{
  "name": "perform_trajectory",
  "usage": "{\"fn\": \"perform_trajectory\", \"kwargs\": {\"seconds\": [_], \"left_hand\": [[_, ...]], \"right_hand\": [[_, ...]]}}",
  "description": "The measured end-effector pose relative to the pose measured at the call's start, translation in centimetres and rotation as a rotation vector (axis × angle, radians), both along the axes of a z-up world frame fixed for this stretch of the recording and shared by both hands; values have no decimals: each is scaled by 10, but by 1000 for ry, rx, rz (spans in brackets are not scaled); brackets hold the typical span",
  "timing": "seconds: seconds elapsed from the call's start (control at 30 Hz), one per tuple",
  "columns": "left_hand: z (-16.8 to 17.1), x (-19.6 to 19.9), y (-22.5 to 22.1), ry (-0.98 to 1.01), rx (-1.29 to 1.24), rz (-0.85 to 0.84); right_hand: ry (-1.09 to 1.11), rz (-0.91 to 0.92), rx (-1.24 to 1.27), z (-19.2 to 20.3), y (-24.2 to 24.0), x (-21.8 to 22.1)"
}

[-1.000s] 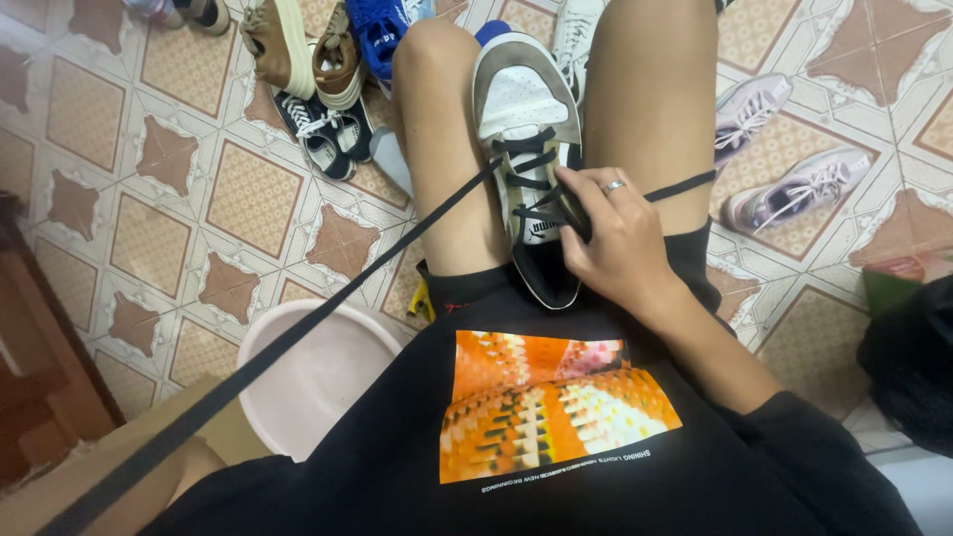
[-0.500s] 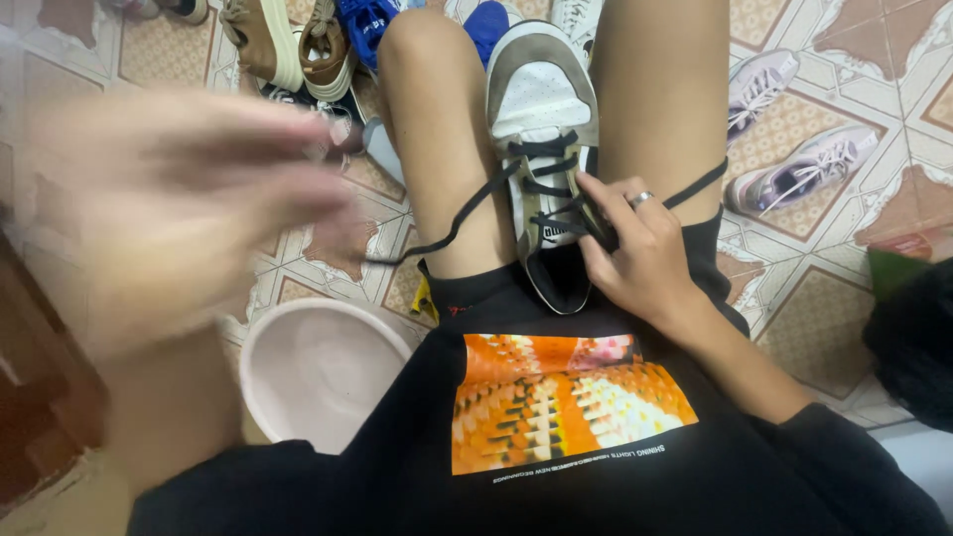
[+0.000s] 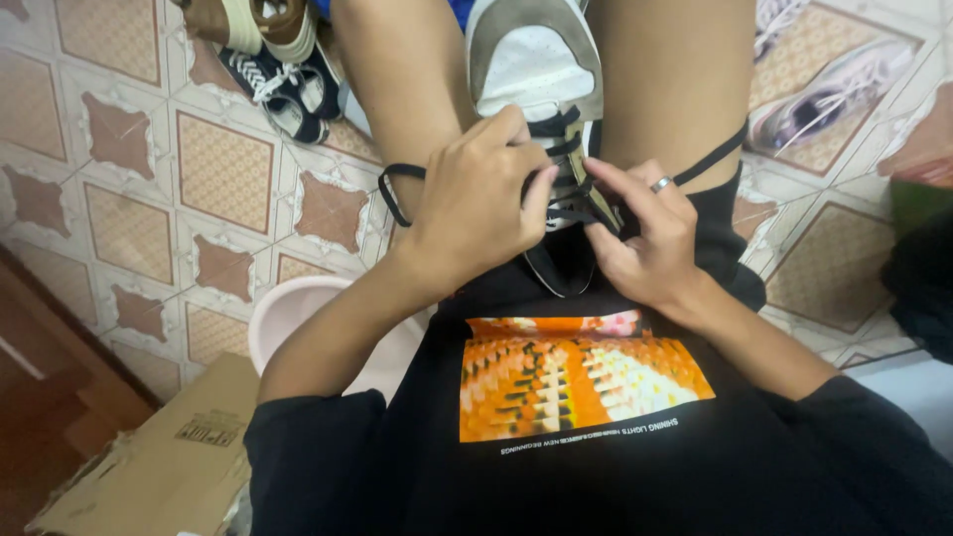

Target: Lacing a sneaker by threading shoelaces through eyelets while sitting on the floor.

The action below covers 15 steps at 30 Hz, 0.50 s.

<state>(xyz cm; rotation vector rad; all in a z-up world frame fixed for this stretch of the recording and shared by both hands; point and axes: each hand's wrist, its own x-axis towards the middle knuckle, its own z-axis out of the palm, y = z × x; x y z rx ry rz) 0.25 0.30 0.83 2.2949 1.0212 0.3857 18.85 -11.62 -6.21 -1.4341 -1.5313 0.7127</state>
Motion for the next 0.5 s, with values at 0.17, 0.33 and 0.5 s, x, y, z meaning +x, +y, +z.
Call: {"fn": "perform_trajectory", "kwargs": {"seconds": [0.17, 0.33, 0.5], "left_hand": [[-2, 2, -2, -18, -29, -2], [-8, 7, -14, -172, -63, 161], [-14, 13, -22, -229, -84, 238]], "right_hand": [[57, 9, 35, 3, 5, 0], [116, 6, -9, 10, 7, -1], [168, 8, -20, 9, 5, 4]]}}
